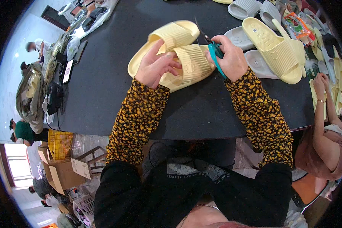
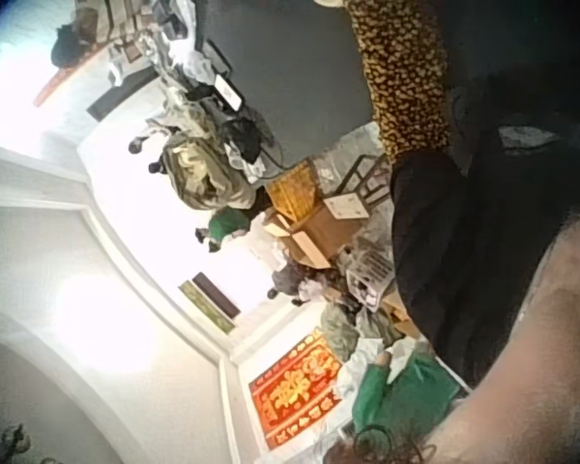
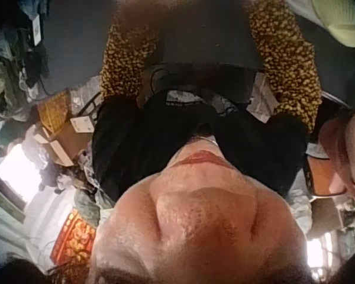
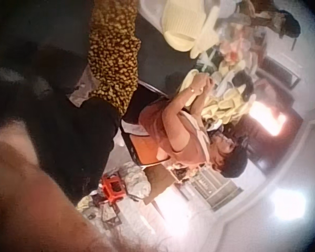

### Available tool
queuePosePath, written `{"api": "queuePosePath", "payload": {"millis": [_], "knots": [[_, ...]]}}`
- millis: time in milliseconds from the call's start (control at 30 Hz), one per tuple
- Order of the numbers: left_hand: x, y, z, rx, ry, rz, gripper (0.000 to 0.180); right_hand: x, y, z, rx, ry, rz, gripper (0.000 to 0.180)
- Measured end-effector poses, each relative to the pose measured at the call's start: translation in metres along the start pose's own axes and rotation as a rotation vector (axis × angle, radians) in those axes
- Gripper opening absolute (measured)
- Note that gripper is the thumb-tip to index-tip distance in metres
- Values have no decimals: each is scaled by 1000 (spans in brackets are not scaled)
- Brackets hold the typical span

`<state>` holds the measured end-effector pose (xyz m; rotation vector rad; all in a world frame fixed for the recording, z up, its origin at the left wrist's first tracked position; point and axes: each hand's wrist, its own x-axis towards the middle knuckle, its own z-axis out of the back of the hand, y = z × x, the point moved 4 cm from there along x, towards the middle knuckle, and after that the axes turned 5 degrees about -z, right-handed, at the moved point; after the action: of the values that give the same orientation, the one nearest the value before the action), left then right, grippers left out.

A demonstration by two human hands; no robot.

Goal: The person cuts excess material from pairs of foam slides using snips by hand.

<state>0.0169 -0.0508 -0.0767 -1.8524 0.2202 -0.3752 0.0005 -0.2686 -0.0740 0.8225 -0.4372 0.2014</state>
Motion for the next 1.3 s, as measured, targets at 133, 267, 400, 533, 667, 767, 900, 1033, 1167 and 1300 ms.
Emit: {"api": "queuePosePath", "payload": {"millis": [133, 267, 400, 533, 667, 767, 900, 1033, 1167, 1300], "knots": [[9, -12, 31, 209, -200, -96, 41, 1, -11, 0, 6, 1, -45, 43], [7, -31, 65, 238, -412, -305, 21, -3, -15, -4, 3, 1, -38, 44], [10, -33, 81, 380, -573, -325, 19, -5, -16, -2, 3, 52, -83, 45], [20, -23, 104, 675, -552, -324, 25, -5, -18, -6, -62, 112, -107, 45], [26, -9, 130, 1010, -488, -194, 33, -5, -9, -10, 1, 221, -130, 46], [30, -4, 121, 1112, -394, -106, 35, -5, -17, -15, 357, 396, -401, 48], [24, -2, 105, 1202, -296, -110, 36, -8, -23, -16, 444, 380, -448, 49], [23, 0, 107, 1118, -240, -124, 38, -2, -25, -11, 436, 237, -387, 48], [17, -2, 88, 997, -186, 151, 44, 9, -62, -2, 2, -43, -193, 54], [9, -4, 72, 895, -20, 291, 51, 13, -68, 3, -90, -193, -96, 50]]}}
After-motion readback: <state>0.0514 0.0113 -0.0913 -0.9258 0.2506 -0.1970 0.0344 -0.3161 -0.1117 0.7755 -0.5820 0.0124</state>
